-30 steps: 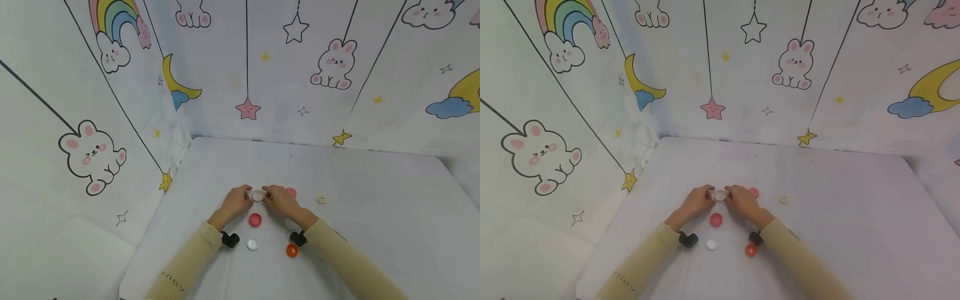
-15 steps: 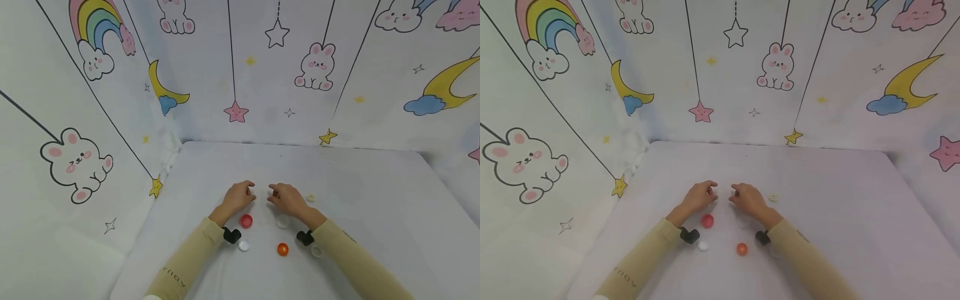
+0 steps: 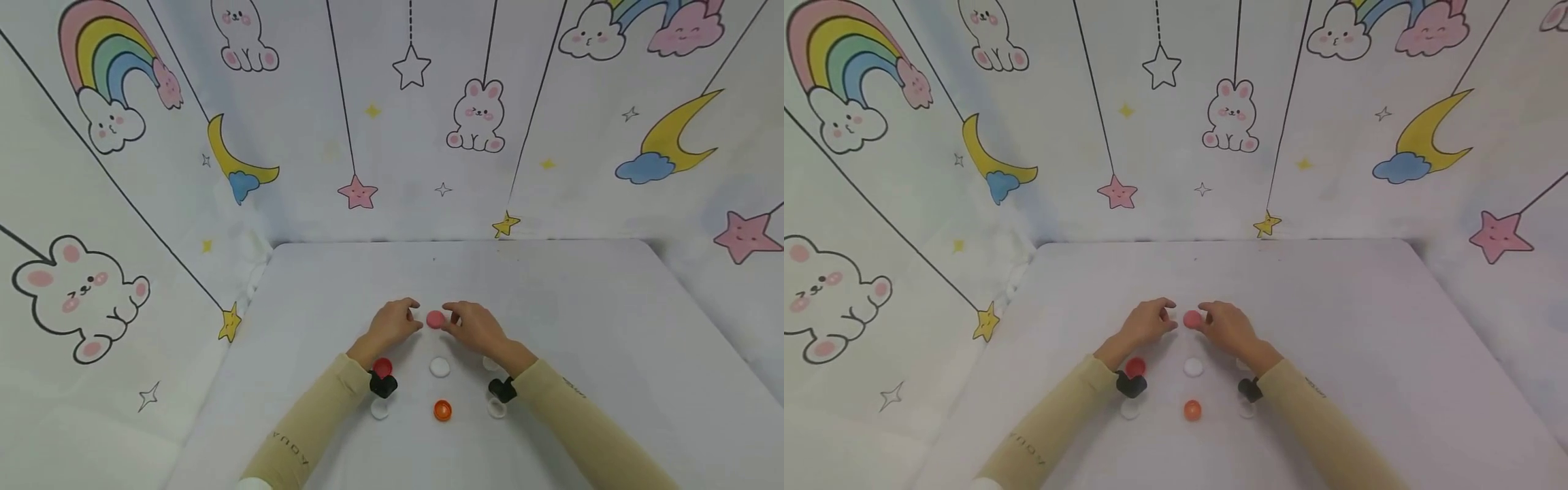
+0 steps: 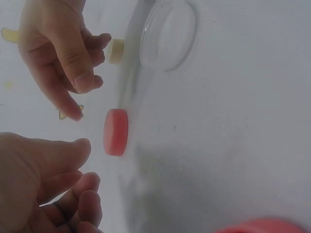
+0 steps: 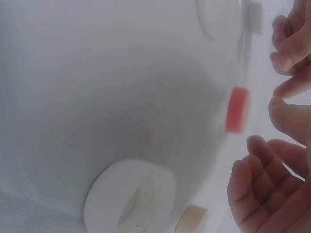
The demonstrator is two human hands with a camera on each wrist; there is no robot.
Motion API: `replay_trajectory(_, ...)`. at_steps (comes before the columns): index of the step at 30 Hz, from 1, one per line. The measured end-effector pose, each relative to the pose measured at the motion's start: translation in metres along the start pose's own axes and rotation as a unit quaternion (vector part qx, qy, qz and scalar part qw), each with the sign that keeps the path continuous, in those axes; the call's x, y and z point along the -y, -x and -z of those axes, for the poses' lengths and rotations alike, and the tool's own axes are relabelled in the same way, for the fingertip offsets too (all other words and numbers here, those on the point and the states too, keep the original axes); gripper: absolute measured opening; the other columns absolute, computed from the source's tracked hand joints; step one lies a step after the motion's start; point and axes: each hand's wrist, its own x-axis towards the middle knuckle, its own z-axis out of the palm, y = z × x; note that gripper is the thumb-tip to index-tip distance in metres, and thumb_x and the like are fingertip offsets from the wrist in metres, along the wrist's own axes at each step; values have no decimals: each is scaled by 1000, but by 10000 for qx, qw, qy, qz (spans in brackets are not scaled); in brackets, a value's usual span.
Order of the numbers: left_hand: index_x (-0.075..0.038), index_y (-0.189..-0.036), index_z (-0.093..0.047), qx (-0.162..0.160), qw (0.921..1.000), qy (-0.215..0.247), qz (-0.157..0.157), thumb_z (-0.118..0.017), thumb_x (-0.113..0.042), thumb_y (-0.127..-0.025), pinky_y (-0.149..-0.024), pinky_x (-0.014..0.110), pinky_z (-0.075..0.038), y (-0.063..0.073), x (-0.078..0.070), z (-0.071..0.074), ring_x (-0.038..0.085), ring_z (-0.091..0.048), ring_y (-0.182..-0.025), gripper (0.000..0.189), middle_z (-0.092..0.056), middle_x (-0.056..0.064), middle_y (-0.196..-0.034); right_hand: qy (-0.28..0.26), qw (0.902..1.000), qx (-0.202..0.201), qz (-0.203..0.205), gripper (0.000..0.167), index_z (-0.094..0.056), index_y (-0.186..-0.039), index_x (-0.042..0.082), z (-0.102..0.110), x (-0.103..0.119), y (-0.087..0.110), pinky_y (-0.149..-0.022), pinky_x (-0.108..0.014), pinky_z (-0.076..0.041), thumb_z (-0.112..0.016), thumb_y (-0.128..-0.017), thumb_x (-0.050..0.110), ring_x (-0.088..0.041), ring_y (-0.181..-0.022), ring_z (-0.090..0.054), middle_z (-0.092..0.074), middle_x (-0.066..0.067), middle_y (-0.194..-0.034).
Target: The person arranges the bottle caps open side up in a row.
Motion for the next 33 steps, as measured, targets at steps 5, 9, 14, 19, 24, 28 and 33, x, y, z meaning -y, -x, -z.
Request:
replay_trajectory(5, -9, -123, -64, 96, 9999, -71, 30, -74, -22, -86, -62, 27, -43, -5, -6, -5, 11, -54, -66, 40, -60, -3, -77, 49, 9999, -87, -7, 46, -64, -127, 6, -3, -9, -2, -65, -31, -48, -76, -86, 22, -15, -70, -54, -64, 1, -82)
replay_trajectory(9, -9, -123, -64, 126, 9998, -81, 89, -74, -20, -86, -63, 28, -44, -7, -9, -7, 12, -54, -69, 40, -60, -3, -79, 49, 10000, -28, -67, 46, -64, -128, 7, -8, -12, -4, -68, -31, -49, -76, -86, 22, -15, -71, -54, -64, 2, -82)
replay_trajectory(14, -7, -123, -64, 190, 9998, -58, 27, -72, -19, -87, -63, 28, -44, -11, -10, -12, 12, -54, -69, 39, -60, -2, -80, 144, 9999, -64, -19, 44, -65, -126, 5, -10, -12, -8, -68, -32, -50, -75, -86, 20, -14, -70, -54, -65, 1, -81)
replay_trajectory(19, -6, -122, -64, 171, 9997, -181, -65, -71, -18, -86, -63, 28, -43, -15, -6, -18, 12, -53, -68, 38, -59, -2, -79, 287, 9996, -66, -45, 42, -66, -124, 3, -12, -10, -11, -68, -33, -51, -74, -86, 18, -14, -70, -56, -67, 0, -82)
replay_trajectory(24, -6, -122, -65, 178, 9993, -318, -66, -71, -18, -86, -66, 29, -45, -16, -7, -20, 13, -55, -72, 39, -62, -1, -82, 375, 9992, 56, -151, 42, -65, -124, 2, -16, -7, -13, -68, -33, -51, -74, -86, 18, -14, -71, -57, -67, -2, -83)
replay_trajectory(28, -5, -123, -64, 184, 9988, -445, -64, -71, -19, -88, -70, 30, -48, -15, -11, -20, 15, -58, -77, 38, -65, 3, -89, 380, 9991, 72, -166, 39, -67, -121, 2, -19, -5, -16, -67, -32, -50, -73, -86, 17, -15, -70, -56, -67, -2, -82)
replay_trajectory(33, -6, -119, -66, 53, 9972, -739, -111, -71, -21, -88, -71, 30, -50, -16, -11, -26, 16, -59, -80, 35, -67, 5, -94, 489, 9987, 9, -138, 30, -70, -113, 3, -23, -4, -20, -63, -32, -48, -74, -85, 16, -15, -69, -55, -64, -2, -79)
